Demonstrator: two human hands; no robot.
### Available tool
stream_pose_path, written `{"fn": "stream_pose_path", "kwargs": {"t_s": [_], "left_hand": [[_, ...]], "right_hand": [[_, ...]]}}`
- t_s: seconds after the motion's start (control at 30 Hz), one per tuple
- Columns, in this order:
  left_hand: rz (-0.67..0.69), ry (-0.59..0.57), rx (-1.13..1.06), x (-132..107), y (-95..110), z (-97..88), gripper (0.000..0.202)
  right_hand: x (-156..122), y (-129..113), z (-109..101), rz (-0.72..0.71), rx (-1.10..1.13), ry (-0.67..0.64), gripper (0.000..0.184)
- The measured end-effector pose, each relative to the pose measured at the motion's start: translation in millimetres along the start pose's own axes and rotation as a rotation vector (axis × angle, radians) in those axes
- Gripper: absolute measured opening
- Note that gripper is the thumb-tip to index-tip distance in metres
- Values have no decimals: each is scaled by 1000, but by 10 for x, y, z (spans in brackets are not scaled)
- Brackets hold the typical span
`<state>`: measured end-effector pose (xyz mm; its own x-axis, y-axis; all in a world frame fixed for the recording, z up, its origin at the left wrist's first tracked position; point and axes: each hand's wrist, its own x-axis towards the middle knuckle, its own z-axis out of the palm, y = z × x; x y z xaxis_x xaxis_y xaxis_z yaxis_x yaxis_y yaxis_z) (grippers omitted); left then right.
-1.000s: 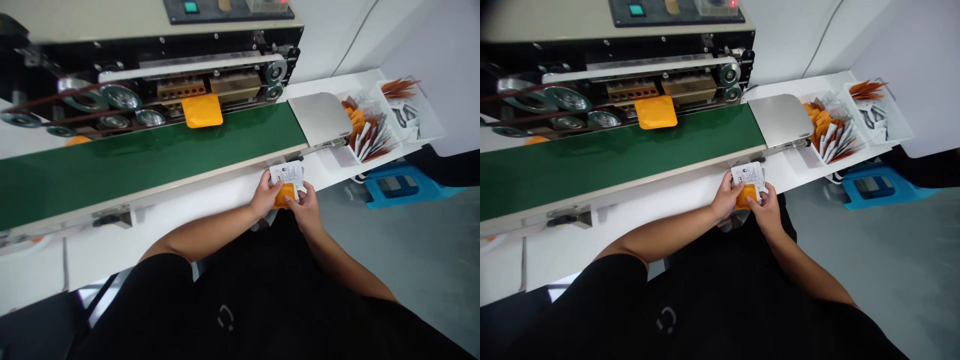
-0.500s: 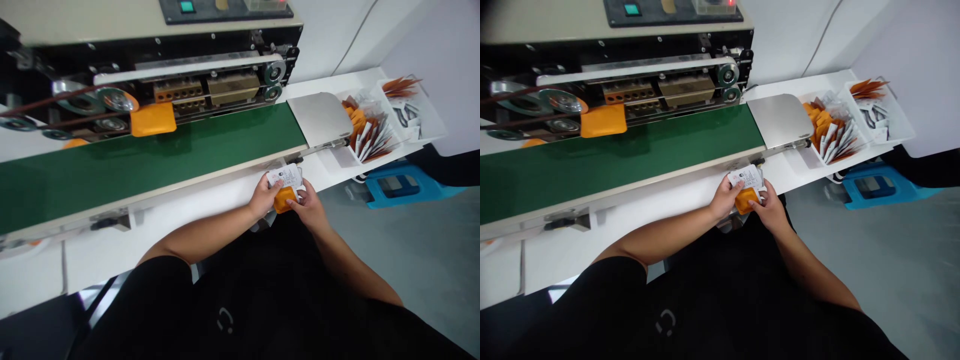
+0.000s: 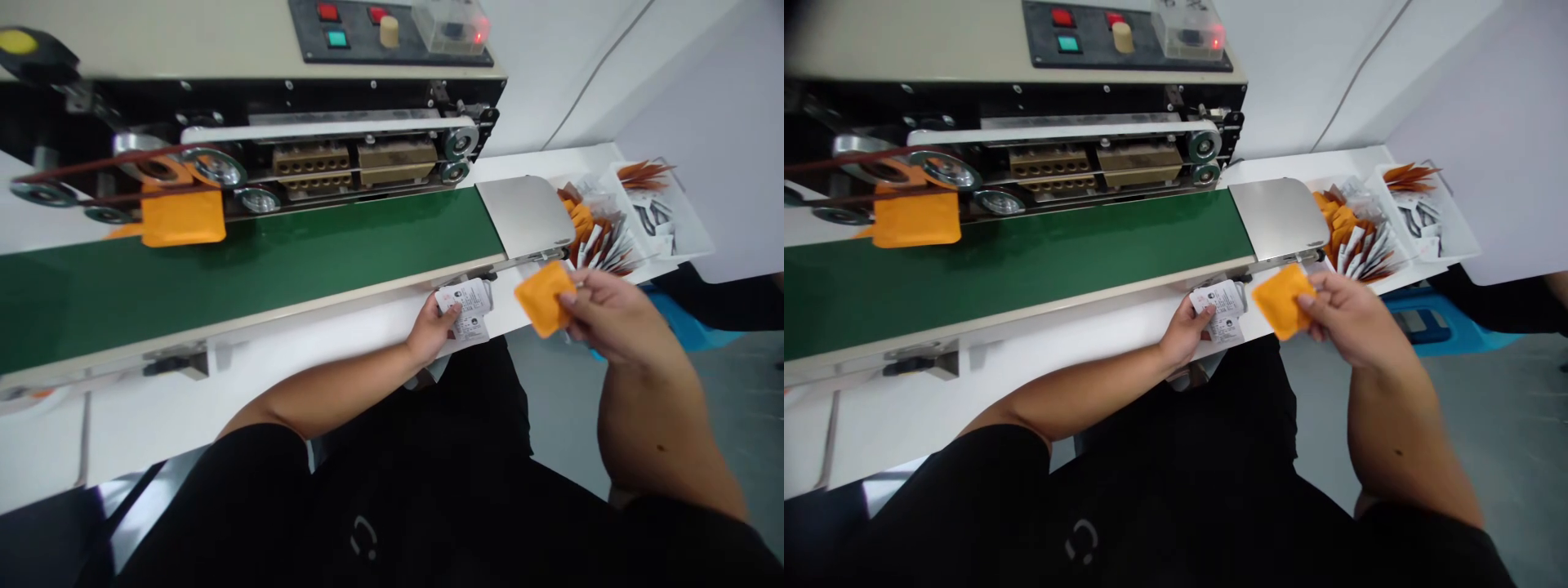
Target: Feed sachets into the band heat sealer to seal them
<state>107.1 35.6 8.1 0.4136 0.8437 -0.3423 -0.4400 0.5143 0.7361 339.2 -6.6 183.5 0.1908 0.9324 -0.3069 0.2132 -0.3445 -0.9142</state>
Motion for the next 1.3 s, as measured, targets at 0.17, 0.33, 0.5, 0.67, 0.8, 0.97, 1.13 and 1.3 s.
{"fn": "stream_pose_path", "kwargs": {"t_s": [0.17,0.33,0.5,0.67,0.8,0.97,1.13,1.3], "left_hand": [[-4,-24,4,9,16,-9,63],[-29,-39,0,18,6,-16,65],[-27,-32,13,28,-20,-30,59],[-32,-44,34,36,-25,-40,56],[-34,-37,44,49,-21,-42,58],[-36,-43,35,51,-18,-42,61],[-26,-58,1,27,-11,-33,58],[-21,-36,12,0,13,-13,57]], "right_hand": [[797,-506,199,-90,217,143,12],[1361,-680,428,-36,198,74,15],[1570,-696,657,-51,216,63,11],[1632,-779,893,-26,186,42,13],[1658,-861,1038,-3,135,-7,10],[1460,-806,1025,-131,62,80,14],[655,-259,911,-388,12,274,29],[-115,698,958,-336,-132,436,23]]}}
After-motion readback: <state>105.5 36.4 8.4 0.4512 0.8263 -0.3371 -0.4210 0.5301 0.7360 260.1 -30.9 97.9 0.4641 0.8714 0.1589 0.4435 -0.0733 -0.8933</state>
